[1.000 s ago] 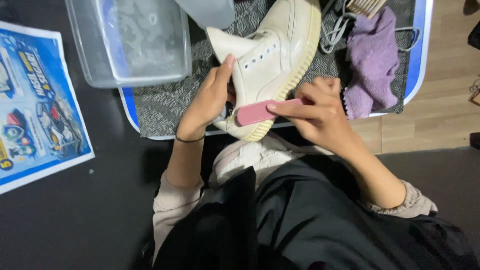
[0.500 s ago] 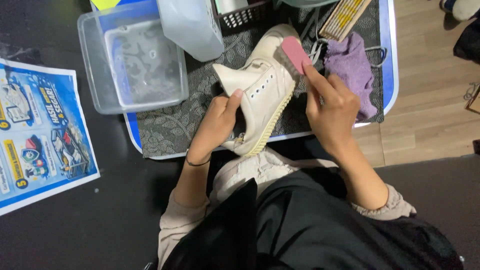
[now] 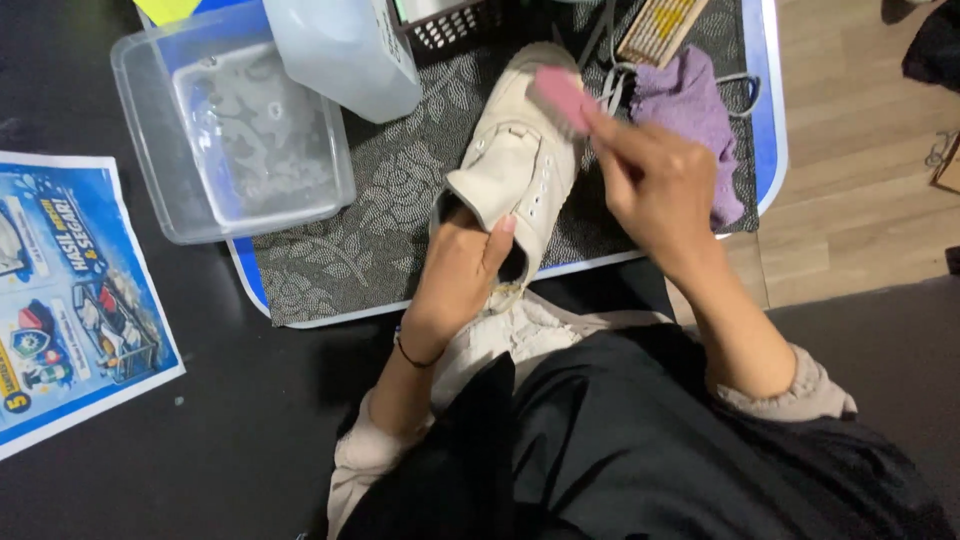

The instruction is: The person cleans a white sneaker using a brush and a purple cloth. They scrub the sole and upper parts of the shoe, wipe it down, and dip the brush into a container of water.

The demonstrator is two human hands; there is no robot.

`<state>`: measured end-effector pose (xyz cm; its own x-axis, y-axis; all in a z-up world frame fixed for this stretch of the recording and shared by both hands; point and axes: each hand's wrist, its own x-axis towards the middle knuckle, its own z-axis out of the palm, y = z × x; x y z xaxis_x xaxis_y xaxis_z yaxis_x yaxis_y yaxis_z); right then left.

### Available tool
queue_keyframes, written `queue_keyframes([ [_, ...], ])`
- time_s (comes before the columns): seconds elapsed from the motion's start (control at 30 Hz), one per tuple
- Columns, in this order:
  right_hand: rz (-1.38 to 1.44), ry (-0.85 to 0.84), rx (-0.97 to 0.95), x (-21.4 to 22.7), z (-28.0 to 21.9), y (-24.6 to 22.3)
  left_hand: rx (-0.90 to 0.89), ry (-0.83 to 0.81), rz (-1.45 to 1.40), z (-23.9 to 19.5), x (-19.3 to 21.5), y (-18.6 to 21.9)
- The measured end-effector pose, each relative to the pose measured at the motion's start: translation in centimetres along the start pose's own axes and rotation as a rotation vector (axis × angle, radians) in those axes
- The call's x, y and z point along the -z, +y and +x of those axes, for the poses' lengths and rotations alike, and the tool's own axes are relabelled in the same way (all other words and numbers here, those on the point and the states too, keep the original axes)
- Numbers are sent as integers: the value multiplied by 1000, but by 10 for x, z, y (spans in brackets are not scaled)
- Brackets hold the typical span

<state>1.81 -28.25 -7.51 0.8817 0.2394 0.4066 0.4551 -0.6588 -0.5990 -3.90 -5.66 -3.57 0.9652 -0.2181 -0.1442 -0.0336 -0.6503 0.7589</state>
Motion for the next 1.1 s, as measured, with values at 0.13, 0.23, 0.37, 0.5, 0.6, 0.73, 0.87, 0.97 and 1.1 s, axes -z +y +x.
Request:
queue_keyframes([
  [0.13, 91, -35, -33, -10, -4, -20, 4, 24, 16, 3, 13, 14],
  [0.23, 57, 10, -43, -16, 0, 6, -45, 71, -50, -12, -10, -18],
  [0.37, -87, 44, 11, -5, 19, -25, -93, 74, -40, -12, -8, -24],
  [0.5, 37, -2, -49, -2, 20, -18, -79, 91, -128, -7, 5, -10],
  [0.6, -45, -12, 3, -2, 18, -30, -69, 100, -160, -14, -1, -29],
  [0.73, -22, -79, 8, 11, 21, -4, -39, 108, -216, -21, -6, -40],
  [0.87, -173, 21, 77, -2, 21, -30, -51, 132, -215, -18, 0, -33],
  [0.97, 269, -75, -33, 11, 23, -37, -20, 122, -193, -21, 13, -23],
  [1.1, 328, -179, -172, 19, 18, -48, -39, 46, 82, -12, 31, -10],
])
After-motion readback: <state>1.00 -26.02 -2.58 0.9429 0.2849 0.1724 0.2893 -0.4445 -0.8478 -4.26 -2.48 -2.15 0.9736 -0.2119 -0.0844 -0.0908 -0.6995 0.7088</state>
